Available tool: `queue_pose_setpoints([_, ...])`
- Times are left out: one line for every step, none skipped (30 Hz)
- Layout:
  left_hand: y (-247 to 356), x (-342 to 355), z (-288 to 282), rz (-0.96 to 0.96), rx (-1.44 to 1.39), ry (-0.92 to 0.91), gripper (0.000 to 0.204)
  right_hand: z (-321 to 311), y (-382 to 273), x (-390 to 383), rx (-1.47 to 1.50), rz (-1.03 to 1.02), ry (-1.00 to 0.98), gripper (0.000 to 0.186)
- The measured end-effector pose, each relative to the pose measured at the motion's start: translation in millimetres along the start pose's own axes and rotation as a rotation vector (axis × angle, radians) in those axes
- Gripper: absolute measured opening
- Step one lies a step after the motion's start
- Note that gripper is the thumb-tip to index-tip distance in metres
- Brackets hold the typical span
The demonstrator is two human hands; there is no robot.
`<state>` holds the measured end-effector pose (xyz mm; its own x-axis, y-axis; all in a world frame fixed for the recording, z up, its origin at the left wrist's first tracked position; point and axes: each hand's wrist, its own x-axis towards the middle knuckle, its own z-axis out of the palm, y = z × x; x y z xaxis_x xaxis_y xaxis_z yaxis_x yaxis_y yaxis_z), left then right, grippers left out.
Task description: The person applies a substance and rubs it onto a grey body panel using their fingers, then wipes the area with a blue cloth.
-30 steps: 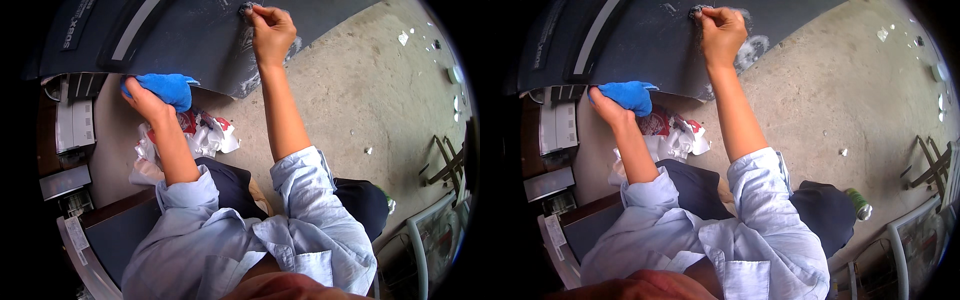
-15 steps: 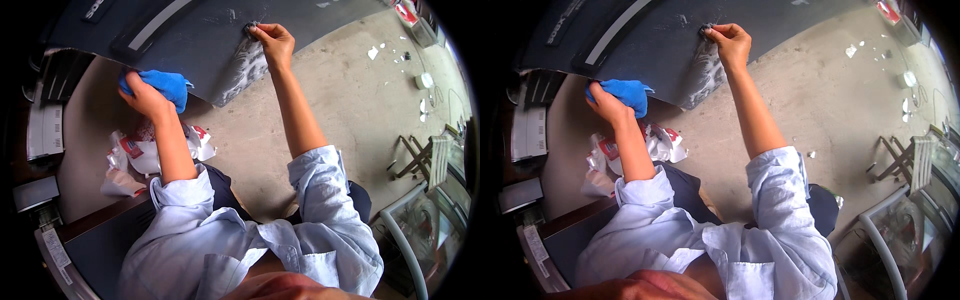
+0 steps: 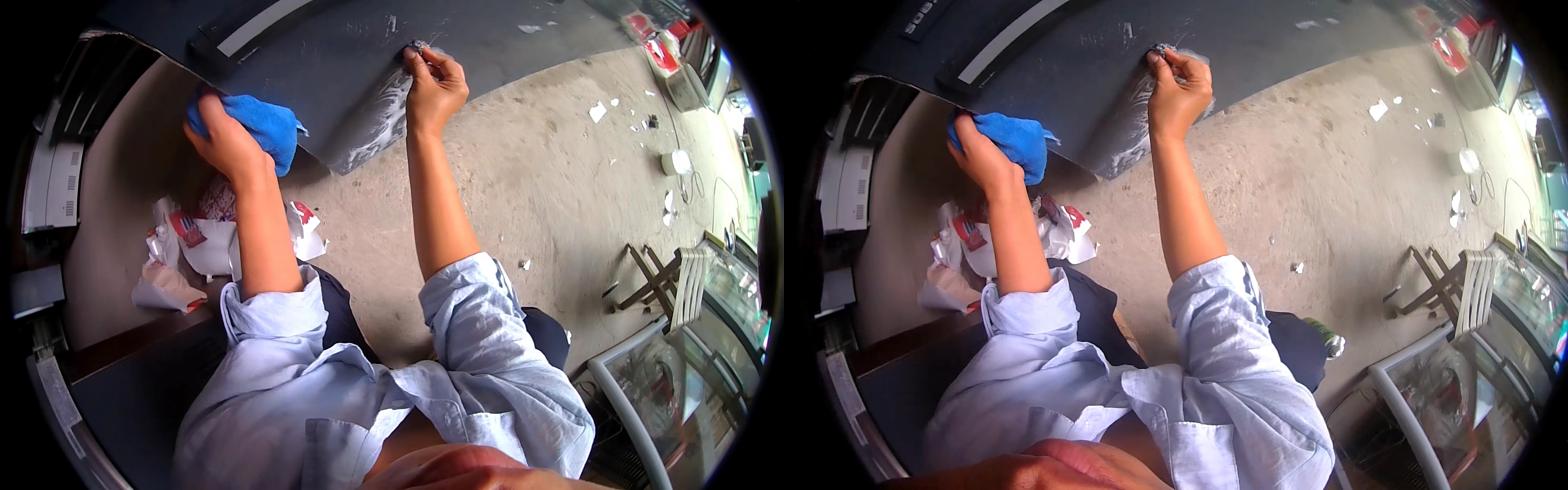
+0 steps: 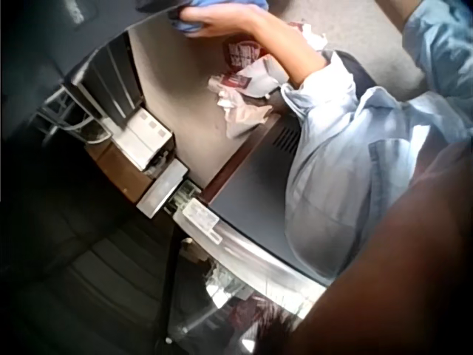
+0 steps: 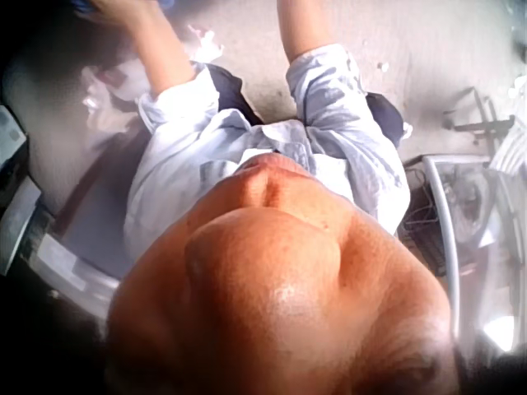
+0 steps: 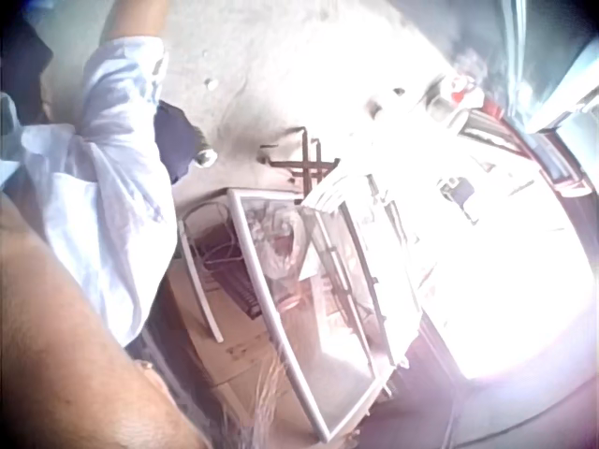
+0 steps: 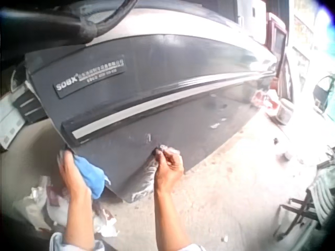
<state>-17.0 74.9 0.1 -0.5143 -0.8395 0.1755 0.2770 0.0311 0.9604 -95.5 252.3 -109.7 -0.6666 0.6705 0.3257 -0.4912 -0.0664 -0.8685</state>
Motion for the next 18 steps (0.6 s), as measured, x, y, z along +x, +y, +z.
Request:
queue_pose_setpoints([-2.0,1.7,-0.8,-0.007,0.012,-0.018,0.066,0.6,-3.2,-4.5,-0.06,-0.017,0.028,0.017])
queue_pose_setpoints([-0.6,3.4,-2.9,-0.01,0.028,-0.04,0.072,3.8,-10.4,-13.4,-0.065,-0.032,0.045,0.016])
queue_pose_setpoints([-0.2,3.9,-5.8,-0.006,0.036,-0.026,0.072,5.8,-10.4,-27.0,-0.147,-0.144,0.025,0.014])
queue_pose_setpoints([-0.7,4.8,-4.8,0.0,0.035,-0.019,0.071,9.8,-11.1,-38.6,-0.227,-0.264,0.013,0.013])
queue_pose_setpoints([-2.7,5.4,-4.2,-0.001,0.034,-0.011,0.071,14.5,-22.4,-53.2,-0.187,-0.16,-0.012,0.014])
queue_pose_setpoints([-3.1,5.2,-2.2,0.003,0.034,-0.009,0.07,14.9,-24.0,-50.7,-0.183,-0.157,-0.041,0.013])
queue_pose_setpoints([-1.3,3.3,-1.9,0.006,0.036,-0.004,0.069,13.0,-26.2,-48.4,-0.179,-0.152,-0.074,0.013])
queue_pose_setpoints([0.0,1.7,-0.7,0.009,0.038,-0.001,0.069,10.1,-26.0,-46.3,-0.175,-0.148,-0.106,0.012])
queue_pose_setpoints([0.6,0.2,1.6,-0.001,0.041,0.008,0.068,11.4,-7.9,-38.0,-0.029,-0.112,-0.077,0.011])
queue_pose_setpoints([1.7,1.3,-2.8,-0.002,0.05,0.038,0.067,10.2,-19.9,-33.4,-0.051,-0.058,-0.089,0.009])
queue_pose_setpoints([0.8,-0.6,-2.8,-0.018,0.049,0.052,0.067,6.7,-17.0,-24.7,-0.016,0.016,-0.096,0.01])
queue_pose_setpoints([-0.7,0.4,-4.1,-0.007,0.046,0.038,0.066,6.6,-13.7,-18.9,0.02,0.09,-0.102,0.011])
queue_pose_setpoints([-2.5,1.7,-2.7,0.001,0.04,0.018,0.065,6.9,-14.2,-18.1,0.049,0.139,-0.082,0.01])
queue_pose_setpoints([-3.6,1.6,-1.8,0.009,0.034,-0.002,0.065,7.7,-15.2,-22.6,0.062,0.111,-0.076,0.01])
queue_pose_setpoints([-3.9,-0.3,-2.3,0.004,0.041,0.001,0.065,9.3,-16.9,-31.0,0.075,0.084,-0.07,0.01])
queue_pose_setpoints([-2.6,-1.1,-1.5,0.004,0.041,0.006,0.064,12.9,-20.0,-37.8,0.092,0.051,-0.067,0.01])
queue_pose_setpoints([-2.9,-1.3,-0.3,0.002,0.042,0.01,0.064,12.6,-30.8,-46.3,-0.082,-0.038,-0.135,0.01])
queue_pose_setpoints([-4.2,-1.0,1.7,0.001,0.033,0.003,0.064,13.3,-37.8,-47.2,-0.114,0.005,-0.174,0.01])
